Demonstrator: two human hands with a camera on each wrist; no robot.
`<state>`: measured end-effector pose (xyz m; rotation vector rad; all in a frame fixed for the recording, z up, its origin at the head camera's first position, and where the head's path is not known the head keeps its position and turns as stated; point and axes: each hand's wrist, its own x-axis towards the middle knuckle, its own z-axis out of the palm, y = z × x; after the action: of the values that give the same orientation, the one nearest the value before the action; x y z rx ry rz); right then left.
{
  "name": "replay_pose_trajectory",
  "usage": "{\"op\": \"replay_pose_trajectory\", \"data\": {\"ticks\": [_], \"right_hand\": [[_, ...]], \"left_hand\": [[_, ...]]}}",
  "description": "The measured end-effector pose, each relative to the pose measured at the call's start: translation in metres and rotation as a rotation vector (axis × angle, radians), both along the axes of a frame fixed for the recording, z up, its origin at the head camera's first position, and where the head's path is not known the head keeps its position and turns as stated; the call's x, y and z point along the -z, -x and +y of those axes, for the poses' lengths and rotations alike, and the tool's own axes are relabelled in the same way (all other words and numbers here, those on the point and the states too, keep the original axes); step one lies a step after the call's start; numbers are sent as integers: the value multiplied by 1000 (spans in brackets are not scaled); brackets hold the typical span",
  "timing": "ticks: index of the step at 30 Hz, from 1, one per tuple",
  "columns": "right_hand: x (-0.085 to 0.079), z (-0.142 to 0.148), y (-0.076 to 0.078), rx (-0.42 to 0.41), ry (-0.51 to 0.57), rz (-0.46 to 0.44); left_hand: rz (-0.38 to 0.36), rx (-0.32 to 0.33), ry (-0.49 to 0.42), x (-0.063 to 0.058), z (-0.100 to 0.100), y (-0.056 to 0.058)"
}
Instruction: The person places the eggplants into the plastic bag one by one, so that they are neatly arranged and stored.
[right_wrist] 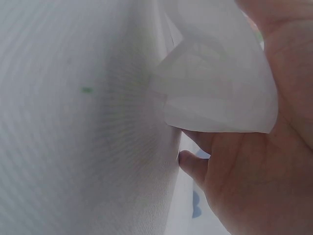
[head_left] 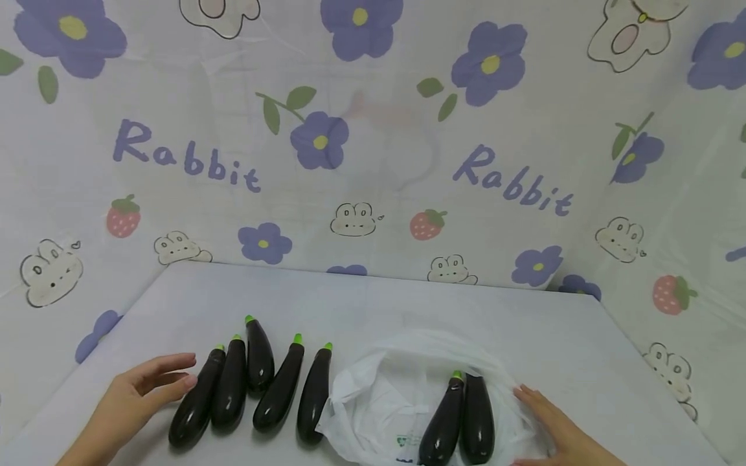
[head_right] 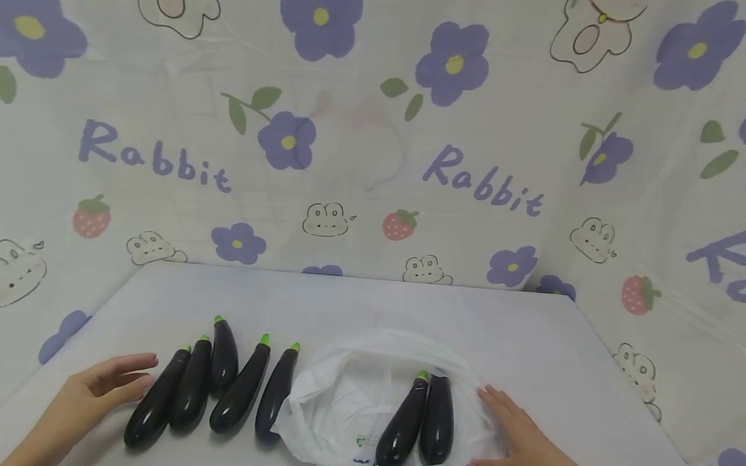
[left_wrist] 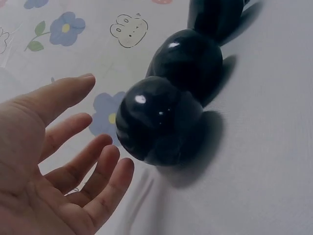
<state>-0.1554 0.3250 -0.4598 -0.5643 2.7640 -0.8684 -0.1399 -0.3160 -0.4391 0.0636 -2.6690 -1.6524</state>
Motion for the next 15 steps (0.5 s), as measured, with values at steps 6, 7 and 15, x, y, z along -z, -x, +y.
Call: {"op": "replay_pose_trajectory", "data": {"ticks": [6,7,15], "right_hand": [[0,0,0,-6,-3,11],[0,0,0,-5,-7,11],[1,-1,1,17,-26,-11]], "left_hand": [[-6,28,-80,5,0,0],[-5,29,-83,6,-1,0],[-2,45,-85,6,-2,1]]}}
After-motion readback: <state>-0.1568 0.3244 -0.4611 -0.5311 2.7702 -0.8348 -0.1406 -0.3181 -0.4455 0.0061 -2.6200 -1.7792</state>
